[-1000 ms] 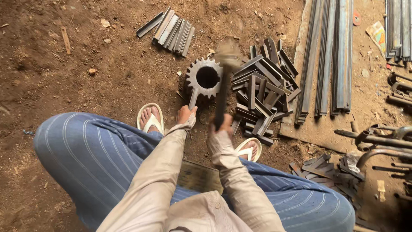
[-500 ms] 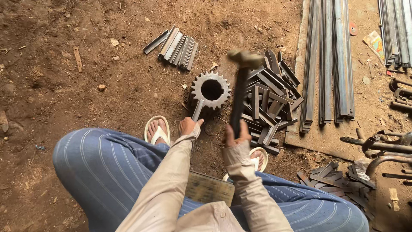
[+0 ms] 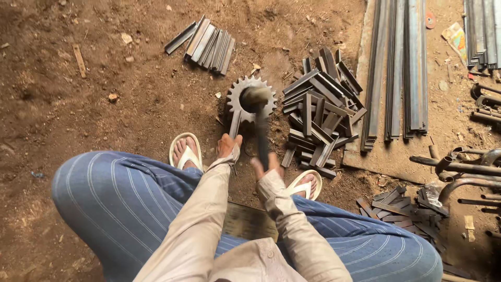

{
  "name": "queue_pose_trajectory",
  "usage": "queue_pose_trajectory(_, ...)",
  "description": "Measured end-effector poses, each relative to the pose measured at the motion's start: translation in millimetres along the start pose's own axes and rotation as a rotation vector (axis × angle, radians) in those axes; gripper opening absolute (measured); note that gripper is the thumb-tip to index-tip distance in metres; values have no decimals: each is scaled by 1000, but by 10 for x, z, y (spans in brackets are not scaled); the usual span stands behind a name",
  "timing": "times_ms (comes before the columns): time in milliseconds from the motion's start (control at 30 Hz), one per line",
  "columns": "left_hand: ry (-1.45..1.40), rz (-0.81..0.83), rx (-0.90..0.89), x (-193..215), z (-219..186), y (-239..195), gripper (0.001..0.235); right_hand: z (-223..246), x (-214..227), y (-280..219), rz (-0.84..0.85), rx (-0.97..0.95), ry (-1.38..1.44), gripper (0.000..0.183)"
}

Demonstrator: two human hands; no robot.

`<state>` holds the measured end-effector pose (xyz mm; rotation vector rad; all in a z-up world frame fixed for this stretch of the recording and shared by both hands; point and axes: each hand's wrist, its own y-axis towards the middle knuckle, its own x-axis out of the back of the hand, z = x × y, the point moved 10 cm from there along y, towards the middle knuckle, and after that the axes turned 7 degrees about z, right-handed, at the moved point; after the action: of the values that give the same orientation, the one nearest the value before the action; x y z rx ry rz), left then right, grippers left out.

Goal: The person sits on the ground and uses a hammer to repeatedly strike a metal gear-like object, adjusting its position between strikes. The person handles short metal bars and a hammer while working on the gear.

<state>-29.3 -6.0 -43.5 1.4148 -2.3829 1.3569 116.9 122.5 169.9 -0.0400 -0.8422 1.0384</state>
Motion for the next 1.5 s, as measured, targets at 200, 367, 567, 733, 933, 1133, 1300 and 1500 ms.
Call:
queue_pose_trajectory(200, 26, 16, 8, 113, 49, 29, 65, 256, 187, -175, 124, 0, 171, 37)
queue_pose_trajectory(367, 28, 54, 27, 73, 14, 6, 61, 1001, 716, -433, -89, 448, 317, 35)
queue_pose_trajectory(567, 40, 24, 30, 105, -24, -15, 59, 1098, 572, -246, -206, 570, 361, 29)
queue_pose_trajectory(733, 99, -14, 10, 34, 47, 37, 60, 89, -204, 52, 191, -148, 182, 29)
queue_pose_trajectory(933, 4, 11, -12, 99, 129, 153, 56, -527, -122, 351, -14, 33, -84, 41)
queue_pose_trajectory(1133, -321, 229, -88, -64, -268, 165, 63, -1225, -47, 506, -73, -109, -139, 40)
queue_pose_trajectory(1300, -422, -55, -356, 291, -1212, -145, 71, -1206, -90, 472, -16, -126, -225, 41)
queue_pose_trajectory(1500, -1231, 472, -409, 857, -2186, -452, 74, -1299, -147, 550, 28, -181, -152, 44)
